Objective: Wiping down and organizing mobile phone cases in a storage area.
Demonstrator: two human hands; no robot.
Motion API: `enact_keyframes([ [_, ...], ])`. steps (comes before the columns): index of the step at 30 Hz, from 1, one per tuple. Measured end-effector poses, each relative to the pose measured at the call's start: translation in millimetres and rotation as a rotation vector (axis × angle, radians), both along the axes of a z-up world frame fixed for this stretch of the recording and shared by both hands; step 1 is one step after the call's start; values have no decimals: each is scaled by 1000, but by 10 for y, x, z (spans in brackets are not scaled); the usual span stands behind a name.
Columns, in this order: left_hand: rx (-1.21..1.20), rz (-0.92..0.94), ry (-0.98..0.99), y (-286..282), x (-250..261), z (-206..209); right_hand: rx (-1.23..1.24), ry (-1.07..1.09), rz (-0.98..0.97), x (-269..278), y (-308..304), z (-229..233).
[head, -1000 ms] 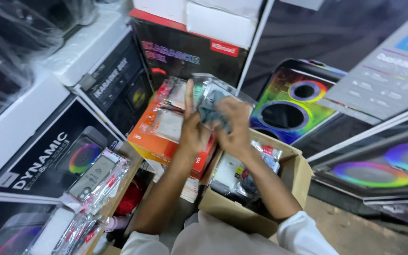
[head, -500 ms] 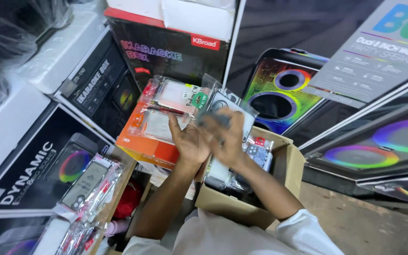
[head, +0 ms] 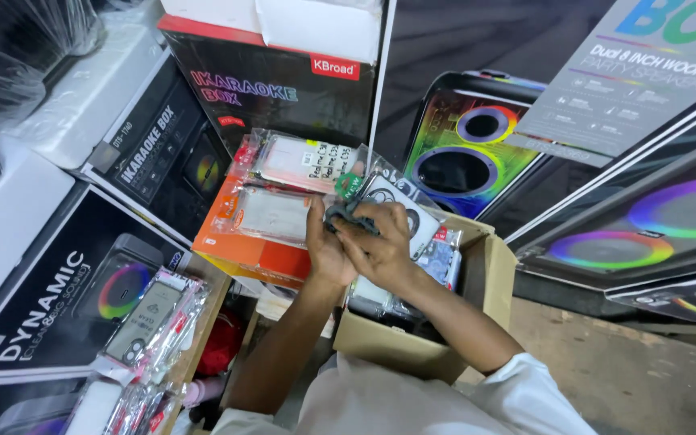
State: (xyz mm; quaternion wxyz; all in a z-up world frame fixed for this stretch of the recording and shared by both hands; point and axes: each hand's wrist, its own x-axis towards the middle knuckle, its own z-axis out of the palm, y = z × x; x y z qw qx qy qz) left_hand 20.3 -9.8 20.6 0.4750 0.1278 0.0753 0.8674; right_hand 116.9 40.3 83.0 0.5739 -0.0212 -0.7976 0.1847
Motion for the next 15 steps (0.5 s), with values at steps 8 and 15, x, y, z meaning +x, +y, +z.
enact_keyframes([
  [8,-174,41,221,-44,123,-8,-136,63,-77,-35,515,163],
  [15,-185,-25,68,-64,-29,291,-241,-19,-37,212,799,117],
])
